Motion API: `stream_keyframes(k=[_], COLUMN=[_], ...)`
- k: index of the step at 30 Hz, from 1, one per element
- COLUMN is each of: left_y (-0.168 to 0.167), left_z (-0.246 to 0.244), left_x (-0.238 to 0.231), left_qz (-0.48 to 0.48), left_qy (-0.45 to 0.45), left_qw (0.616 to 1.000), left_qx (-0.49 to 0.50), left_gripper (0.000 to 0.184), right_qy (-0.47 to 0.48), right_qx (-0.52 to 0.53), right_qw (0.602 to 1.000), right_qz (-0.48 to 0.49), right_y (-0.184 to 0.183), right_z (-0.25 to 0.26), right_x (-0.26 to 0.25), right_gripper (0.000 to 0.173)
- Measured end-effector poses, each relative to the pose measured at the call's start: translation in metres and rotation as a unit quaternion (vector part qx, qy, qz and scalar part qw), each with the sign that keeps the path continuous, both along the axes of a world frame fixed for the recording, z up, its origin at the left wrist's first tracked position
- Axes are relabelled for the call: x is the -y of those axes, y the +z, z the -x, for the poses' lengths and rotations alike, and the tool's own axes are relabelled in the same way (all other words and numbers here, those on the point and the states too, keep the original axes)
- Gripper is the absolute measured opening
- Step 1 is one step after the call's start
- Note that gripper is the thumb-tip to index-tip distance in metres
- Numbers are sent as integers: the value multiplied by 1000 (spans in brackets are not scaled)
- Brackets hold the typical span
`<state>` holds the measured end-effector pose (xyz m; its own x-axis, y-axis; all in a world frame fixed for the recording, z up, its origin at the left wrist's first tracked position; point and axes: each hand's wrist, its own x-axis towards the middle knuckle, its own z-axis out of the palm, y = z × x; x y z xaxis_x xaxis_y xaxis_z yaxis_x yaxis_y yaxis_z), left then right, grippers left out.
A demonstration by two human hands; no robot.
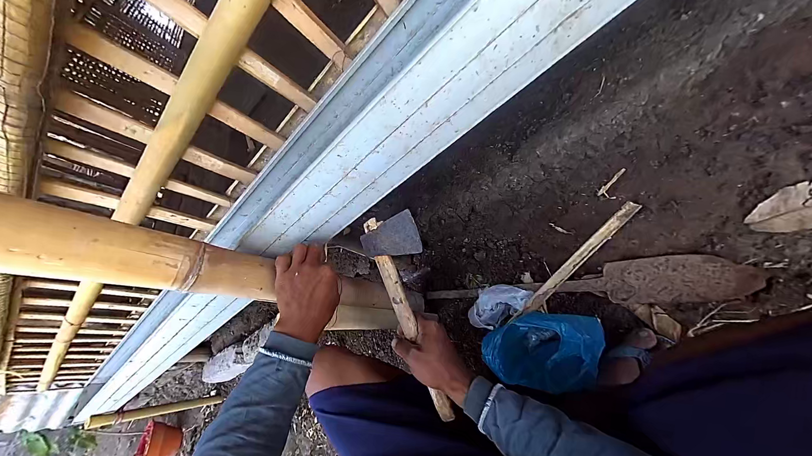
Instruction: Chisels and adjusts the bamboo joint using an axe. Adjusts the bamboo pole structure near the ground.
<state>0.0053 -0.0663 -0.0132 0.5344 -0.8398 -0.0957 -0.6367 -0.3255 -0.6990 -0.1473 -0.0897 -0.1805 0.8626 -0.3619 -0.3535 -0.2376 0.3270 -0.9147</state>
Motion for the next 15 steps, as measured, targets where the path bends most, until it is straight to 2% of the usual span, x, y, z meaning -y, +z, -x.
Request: stream_keyframes(k=[7, 11, 15], left_y=[1, -2, 1], left_z=[-7, 1, 1], left_x=[-9, -3, -5], left_qz=[41, 20, 33], left_qy=[-69, -40, -1], left_qw=[997, 999, 999], left_qx=[-12, 18, -15], left_gripper=[13, 13, 15], right_qy=[56, 62, 65], right_qx=[2, 8, 4], right_qw=[998, 998, 998], right_qz=[11, -1, -4], right_y=[9, 16, 20], right_z=[-1, -1, 0], right_x=[-16, -21, -24], right_gripper=[31, 31, 33])
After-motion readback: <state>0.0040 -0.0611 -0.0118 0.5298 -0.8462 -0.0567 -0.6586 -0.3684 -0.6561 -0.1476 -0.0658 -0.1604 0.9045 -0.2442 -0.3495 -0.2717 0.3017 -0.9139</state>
